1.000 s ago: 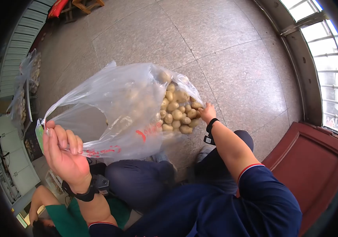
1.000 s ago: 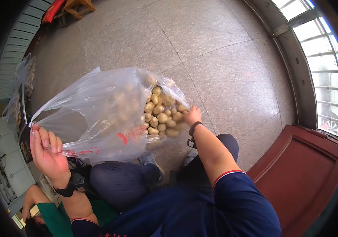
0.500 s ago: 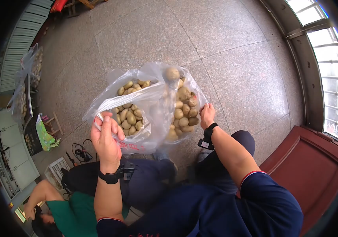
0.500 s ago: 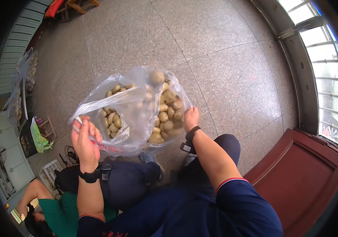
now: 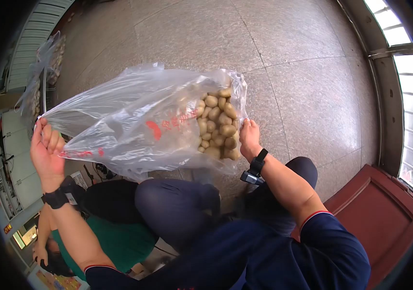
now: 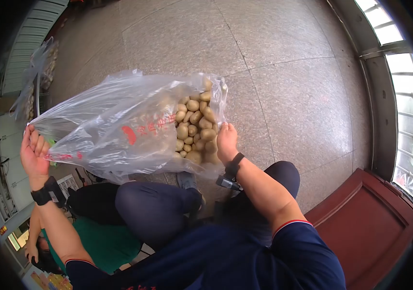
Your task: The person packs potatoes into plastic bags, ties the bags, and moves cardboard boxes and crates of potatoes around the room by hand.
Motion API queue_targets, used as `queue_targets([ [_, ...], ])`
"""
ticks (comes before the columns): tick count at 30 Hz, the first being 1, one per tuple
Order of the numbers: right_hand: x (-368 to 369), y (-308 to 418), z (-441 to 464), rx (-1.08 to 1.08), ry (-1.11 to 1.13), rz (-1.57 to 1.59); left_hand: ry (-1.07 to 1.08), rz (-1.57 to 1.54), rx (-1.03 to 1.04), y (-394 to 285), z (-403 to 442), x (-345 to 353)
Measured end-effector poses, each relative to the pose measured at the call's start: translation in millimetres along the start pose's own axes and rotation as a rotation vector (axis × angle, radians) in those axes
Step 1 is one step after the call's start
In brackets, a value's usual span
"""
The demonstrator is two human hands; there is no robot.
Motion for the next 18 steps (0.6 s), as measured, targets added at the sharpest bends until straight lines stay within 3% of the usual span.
queue_targets([
  [2, 7, 14, -11, -0.01, 0.032, -0.024, -0.273, 0.086, -0.032, -24, 1, -72],
  [3, 13, 29, -20, -0.046, 0.078, -0.031, -0.28, 0.086, -0.027, -33, -2, -101],
  [5, 16, 36, -21, -0.08, 0.121, -0.035, -0.59, 0.11, -0.014, -44, -13, -167],
  [7, -2, 34, -8, -0.054, 0.044, -0.33, -0.649, 0.08, -0.025, -46, -19, -216],
  [8, -10, 35, -3, -0.054, 0.045, -0.332, -0.704, 0.049, -0.033, -45, -22, -233],
  [10, -29, 20, 8, 0.204, 0.036, -0.161, -0.713, 0.047, -0.054, -39, -24, -246],
  [12, -45, 0, 23, 0.248, 0.003, -0.204, -0.755, 0.053, -0.039, -35, -26, -251],
  [14, -48, -11, 32, 0.273, 0.14, -0.598, -0.766, 0.085, -0.027, -30, -27, -247],
  [18, -56, -25, 41, 0.329, 0.245, -0.727, -0.728, 0.088, -0.006, -27, -25, -237],
])
Point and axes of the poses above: each hand's wrist, its own z-axis towards the middle knuckle, its own x-axis out of the palm, y = z × x, the point moved 5 cm from there along z, towards the middle knuckle, and after that the axes turned 14 degrees about y, right-handed, at the moved point
